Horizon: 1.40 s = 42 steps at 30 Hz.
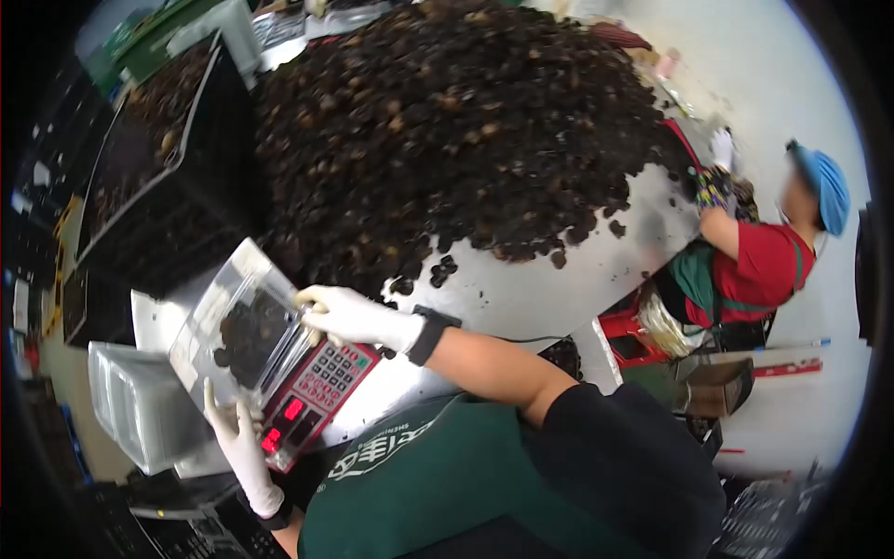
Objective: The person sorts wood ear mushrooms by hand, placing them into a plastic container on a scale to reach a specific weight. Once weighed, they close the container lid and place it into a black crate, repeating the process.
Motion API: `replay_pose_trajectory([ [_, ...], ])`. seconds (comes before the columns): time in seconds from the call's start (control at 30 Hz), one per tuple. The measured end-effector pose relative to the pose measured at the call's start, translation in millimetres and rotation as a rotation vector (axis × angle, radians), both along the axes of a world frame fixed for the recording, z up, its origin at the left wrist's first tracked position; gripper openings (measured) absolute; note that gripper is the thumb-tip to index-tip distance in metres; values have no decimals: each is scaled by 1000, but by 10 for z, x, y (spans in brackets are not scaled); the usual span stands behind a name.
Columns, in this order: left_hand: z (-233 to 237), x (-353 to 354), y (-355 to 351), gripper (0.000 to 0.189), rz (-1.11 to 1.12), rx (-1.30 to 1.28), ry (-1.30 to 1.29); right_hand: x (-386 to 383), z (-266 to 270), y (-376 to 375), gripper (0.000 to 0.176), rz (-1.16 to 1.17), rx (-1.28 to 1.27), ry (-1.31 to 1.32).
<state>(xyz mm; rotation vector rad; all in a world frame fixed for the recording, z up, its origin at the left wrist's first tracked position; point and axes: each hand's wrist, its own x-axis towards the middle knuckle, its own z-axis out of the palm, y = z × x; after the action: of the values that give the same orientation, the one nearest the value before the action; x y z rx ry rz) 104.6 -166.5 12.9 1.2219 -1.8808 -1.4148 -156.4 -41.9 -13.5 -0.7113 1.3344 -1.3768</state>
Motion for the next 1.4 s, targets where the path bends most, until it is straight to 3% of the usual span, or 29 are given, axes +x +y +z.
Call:
replay_pose_trajectory([
  [0.13,25,-90,-15,63,-58,183,180,-35,-17,-73,31,-64,15,-119],
  [0.17,38,-112,-9,64,-61,197,162,-53,40,-56,34,-6,45,-106],
  [0.23,140,-169,29,66,-106,288,168,0,-133,-20,30,-79,-60,-185],
  [0.33,-302,-55,71,71,-82,358,458,24,-139,162,27,-61,-81,-143],
  [0.37,-128,-78,213,72,-11,354,407,198,48,267,25,-154,-138,-162],
  [0.4,-249,14,249,74,-58,419,465,251,89,300,25,-188,-14,-100],
  [0.57,90,379,704,75,-62,415,499,377,32,573,21,-86,-69,66],
  [0.63,340,494,878,84,-40,441,531,410,286,532,19,-79,-85,63],
  [0.7,817,874,953,94,-85,337,276,474,600,426,20,53,-128,29],
  [0.77,1005,1226,1023,101,73,-62,283,635,835,283,26,127,-202,100],
  [0.83,1242,1607,938,105,206,-232,198,671,901,118,27,343,-338,61],
  [0.9,1508,1855,902,102,124,-329,65,905,1049,-24,33,400,-271,232],
  [1.03,1601,1998,893,95,-232,-81,-219,1512,1387,-133,27,676,-190,230],
  [1.07,1665,1982,931,90,-160,55,-241,1636,1394,-156,25,656,-232,289],
  [1.13,1578,2070,987,84,-68,1,-155,1737,1309,-257,26,703,-311,484],
  [1.2,1625,2206,1013,80,51,15,-71,1863,1500,-303,42,768,-60,287],
  [1.23,1696,2371,1048,78,146,24,-51,1872,1508,-337,51,797,-128,292],
  [1.33,1761,3141,1249,66,504,-98,-109,1763,1448,-344,57,650,-174,389],
  [1.4,1691,3857,1424,57,689,-45,-143,1540,1235,-320,47,507,-119,405],
])
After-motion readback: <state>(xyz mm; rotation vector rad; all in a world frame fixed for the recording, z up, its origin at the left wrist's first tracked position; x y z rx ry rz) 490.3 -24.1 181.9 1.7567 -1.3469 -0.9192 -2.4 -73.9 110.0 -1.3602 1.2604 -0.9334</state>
